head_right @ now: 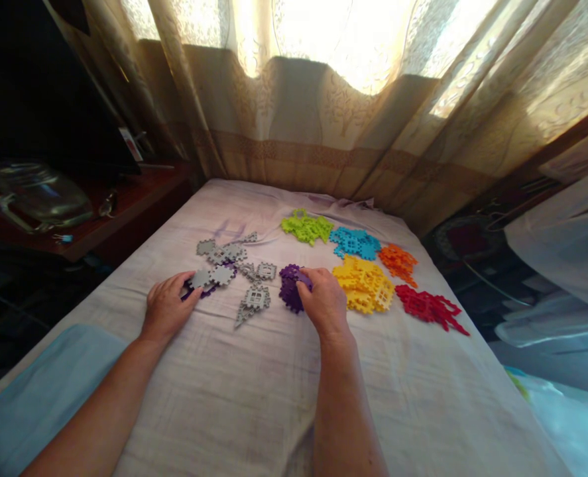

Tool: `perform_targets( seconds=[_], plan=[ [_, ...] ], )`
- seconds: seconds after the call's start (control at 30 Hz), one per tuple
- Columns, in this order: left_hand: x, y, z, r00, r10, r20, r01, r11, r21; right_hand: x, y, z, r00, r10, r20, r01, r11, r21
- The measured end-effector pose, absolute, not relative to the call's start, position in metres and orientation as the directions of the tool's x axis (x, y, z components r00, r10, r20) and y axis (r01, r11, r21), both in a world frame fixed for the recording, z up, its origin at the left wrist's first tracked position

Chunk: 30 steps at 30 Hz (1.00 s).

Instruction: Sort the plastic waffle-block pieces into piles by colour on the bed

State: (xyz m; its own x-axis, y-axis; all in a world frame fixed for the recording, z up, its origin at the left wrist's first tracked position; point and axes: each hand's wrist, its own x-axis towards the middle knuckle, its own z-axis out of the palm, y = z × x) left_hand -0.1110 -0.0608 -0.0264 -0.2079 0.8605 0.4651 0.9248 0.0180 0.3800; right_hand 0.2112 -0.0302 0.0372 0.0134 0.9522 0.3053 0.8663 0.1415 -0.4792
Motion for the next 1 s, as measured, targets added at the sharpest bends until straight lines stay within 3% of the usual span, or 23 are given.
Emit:
perform_targets(
  seconds=[0.27, 0.37, 0.53, 0.63, 1.0],
  plan=[
    [-0.119, -0.052, -0.024, -0.363, 0.746, 0.558, 0.862, 0.042, 0.505, 0.208, -0.029, 0.042, 0.062, 0.928, 0.368, 0.814, 0.167, -0.557],
    [-0.114, -0.055, -0.018, -0.352, 0.734, 0.581, 0.886, 0.061, 0.460, 0.206, -0.029, 0.043, 0.039, 0.930, 0.366, 0.800, 0.191, -0.569],
    [-0.097, -0.070, -0.012, -0.125, 0.814, 0.567, 0.952, -0.063, 0.299, 0.205, -0.029, 0.044, 0.032, 0.927, 0.374, 0.790, 0.206, -0.578],
    [-0.092, -0.076, -0.012, -0.081, 0.847, 0.526, 0.967, -0.061, 0.247, 0.207, -0.029, 0.044, 0.036, 0.926, 0.375, 0.779, 0.209, -0.590],
    [-0.094, -0.080, -0.018, -0.035, 0.879, 0.475, 0.955, -0.111, 0.275, 0.232, -0.028, 0.046, 0.153, 0.900, 0.408, 0.752, 0.162, -0.639]
  ],
)
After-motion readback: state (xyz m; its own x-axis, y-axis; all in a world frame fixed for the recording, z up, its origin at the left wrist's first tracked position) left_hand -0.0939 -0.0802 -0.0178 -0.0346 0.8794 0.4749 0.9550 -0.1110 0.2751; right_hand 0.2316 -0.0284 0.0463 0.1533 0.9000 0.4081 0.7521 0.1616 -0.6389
